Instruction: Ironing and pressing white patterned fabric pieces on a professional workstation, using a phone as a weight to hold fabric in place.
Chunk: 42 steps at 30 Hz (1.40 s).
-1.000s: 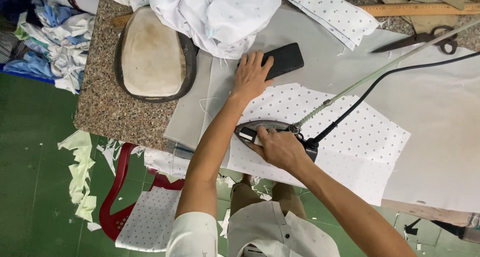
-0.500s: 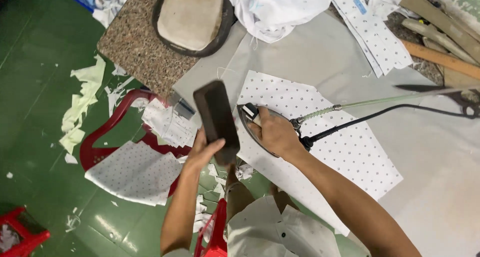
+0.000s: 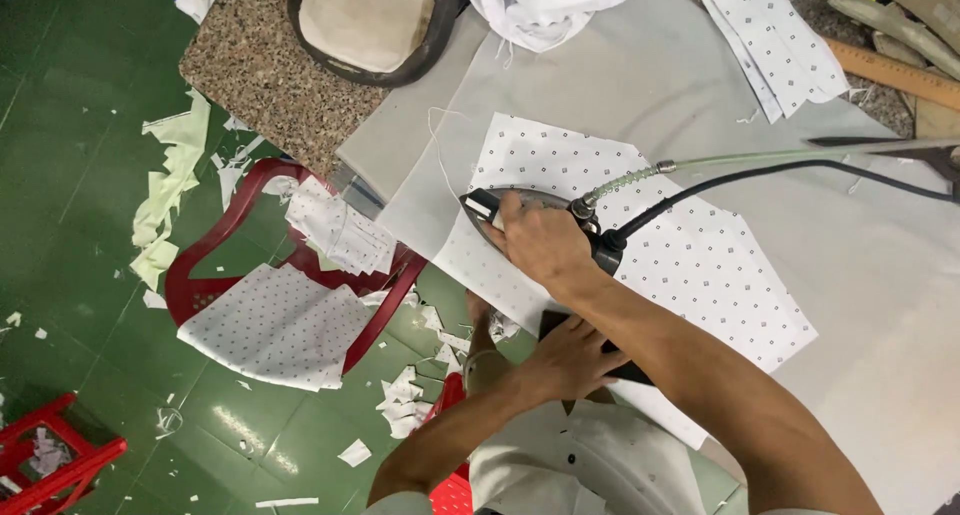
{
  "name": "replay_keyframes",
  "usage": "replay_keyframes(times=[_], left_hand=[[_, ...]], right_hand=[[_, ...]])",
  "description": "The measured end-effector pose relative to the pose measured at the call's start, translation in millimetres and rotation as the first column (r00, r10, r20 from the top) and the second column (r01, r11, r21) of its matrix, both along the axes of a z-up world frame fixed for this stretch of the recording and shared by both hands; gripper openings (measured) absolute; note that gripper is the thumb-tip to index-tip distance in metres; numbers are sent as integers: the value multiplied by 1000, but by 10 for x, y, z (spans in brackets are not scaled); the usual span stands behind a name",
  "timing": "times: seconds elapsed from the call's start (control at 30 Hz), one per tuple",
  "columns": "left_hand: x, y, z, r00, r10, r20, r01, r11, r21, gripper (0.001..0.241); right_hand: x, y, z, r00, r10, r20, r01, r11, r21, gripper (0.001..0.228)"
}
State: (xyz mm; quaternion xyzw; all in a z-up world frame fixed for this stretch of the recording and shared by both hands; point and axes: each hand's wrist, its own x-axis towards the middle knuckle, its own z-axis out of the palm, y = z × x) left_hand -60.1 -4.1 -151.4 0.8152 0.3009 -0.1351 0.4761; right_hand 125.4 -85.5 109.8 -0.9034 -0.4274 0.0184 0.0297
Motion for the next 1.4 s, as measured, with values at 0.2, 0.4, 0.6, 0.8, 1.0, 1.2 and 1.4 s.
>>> replay_keyframes(times=[0.2, 0.4, 0.6, 0.8, 1.0, 1.2, 1.4], left_hand=[[490, -1422, 1040, 346, -751, 563, 553, 648, 524, 25], [669, -1240, 1226, 433, -716, 547, 602, 682, 417, 11], [905, -1105, 1428, 525, -684, 507, 624, 714, 318, 11], [1019, -961, 1656, 609, -644, 462, 628, 748, 215, 25], [992, -1011, 1482, 562, -704, 434, 621, 706, 340, 27], [977, -909, 1688, 642, -583, 498, 616, 779, 117, 27], [1277, -644, 1941, 515, -767, 383, 595, 641, 485, 20]], right_hand=[[154, 164, -44, 993, 74, 96, -73, 997, -13, 45], [293, 342, -55, 985, 114, 130, -113, 993, -16, 46], [406, 465, 25, 987, 150, -64, -148, 988, 48, 48], [504, 563, 28, 976, 188, -110, -186, 982, 31, 48], [578, 678, 153, 953, 194, -233, -204, 979, -18, 45], [628, 785, 268, 963, 168, -209, -175, 984, -17, 43], [1118, 729, 42, 987, 153, -46, -150, 987, 55, 41]])
